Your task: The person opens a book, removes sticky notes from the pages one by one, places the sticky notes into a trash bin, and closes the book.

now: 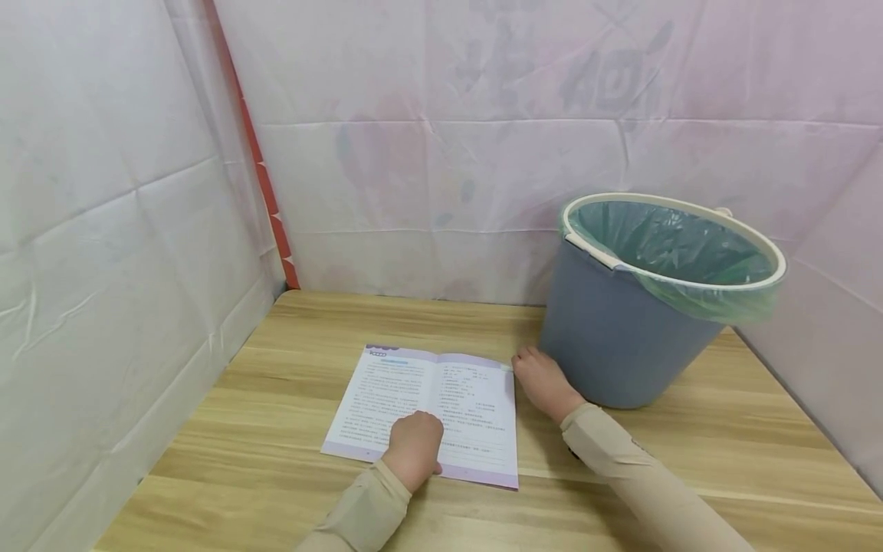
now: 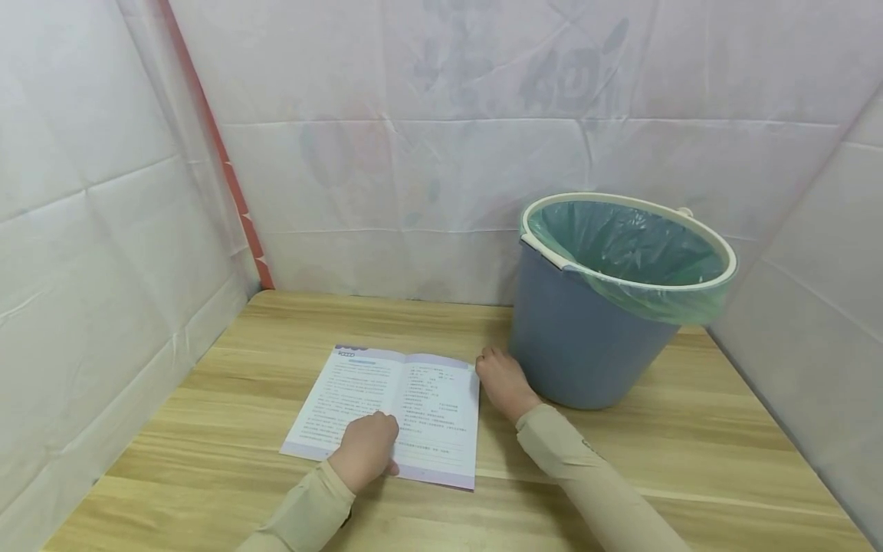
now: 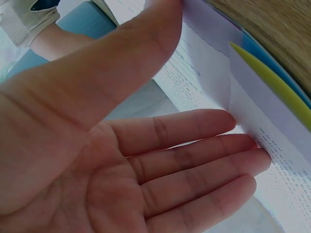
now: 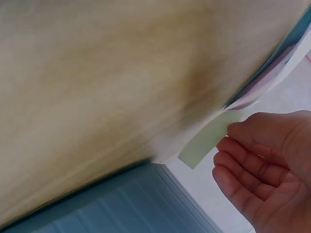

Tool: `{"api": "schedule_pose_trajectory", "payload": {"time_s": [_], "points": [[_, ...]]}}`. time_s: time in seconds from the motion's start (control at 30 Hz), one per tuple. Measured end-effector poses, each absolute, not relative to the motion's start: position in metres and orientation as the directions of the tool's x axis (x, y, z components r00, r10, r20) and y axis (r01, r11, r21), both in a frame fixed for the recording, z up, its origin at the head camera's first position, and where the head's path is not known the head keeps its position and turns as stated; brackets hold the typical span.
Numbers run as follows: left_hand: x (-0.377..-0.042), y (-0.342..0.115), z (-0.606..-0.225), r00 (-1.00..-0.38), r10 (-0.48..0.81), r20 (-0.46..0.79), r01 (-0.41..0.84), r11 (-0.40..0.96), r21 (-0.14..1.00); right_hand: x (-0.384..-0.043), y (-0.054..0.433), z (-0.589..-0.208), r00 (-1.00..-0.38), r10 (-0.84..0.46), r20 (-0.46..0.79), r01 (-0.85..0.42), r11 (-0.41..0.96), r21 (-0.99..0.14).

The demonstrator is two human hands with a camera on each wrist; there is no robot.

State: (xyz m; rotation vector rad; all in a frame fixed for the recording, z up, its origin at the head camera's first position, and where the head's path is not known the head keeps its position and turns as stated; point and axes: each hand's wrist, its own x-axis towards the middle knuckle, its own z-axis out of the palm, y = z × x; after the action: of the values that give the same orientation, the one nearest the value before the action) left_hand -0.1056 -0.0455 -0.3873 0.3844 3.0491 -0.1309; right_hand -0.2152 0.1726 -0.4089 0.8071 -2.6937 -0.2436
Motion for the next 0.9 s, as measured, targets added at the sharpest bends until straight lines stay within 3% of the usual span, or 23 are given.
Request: {"api": "schedule_pose_trajectory", "payload": {"time_s": [0.6, 0.9], "points": [[-0.106, -0.046, -0.388, -0.965, 0.251, -0.070, 0.256, 0.965, -0.060, -0.218, 0.172, -0.389, -0.827, -0.494, 0.268, -0.437, 0.865, 0.244], [-0.105, -0.048, -0.390, -0.966, 0.248, -0.073, 0.251, 0.967, -0.037, -0.197, 0.175, -0.350, -0.694, -0.558, 0.455, -0.503, 0.828, 0.249]]}}
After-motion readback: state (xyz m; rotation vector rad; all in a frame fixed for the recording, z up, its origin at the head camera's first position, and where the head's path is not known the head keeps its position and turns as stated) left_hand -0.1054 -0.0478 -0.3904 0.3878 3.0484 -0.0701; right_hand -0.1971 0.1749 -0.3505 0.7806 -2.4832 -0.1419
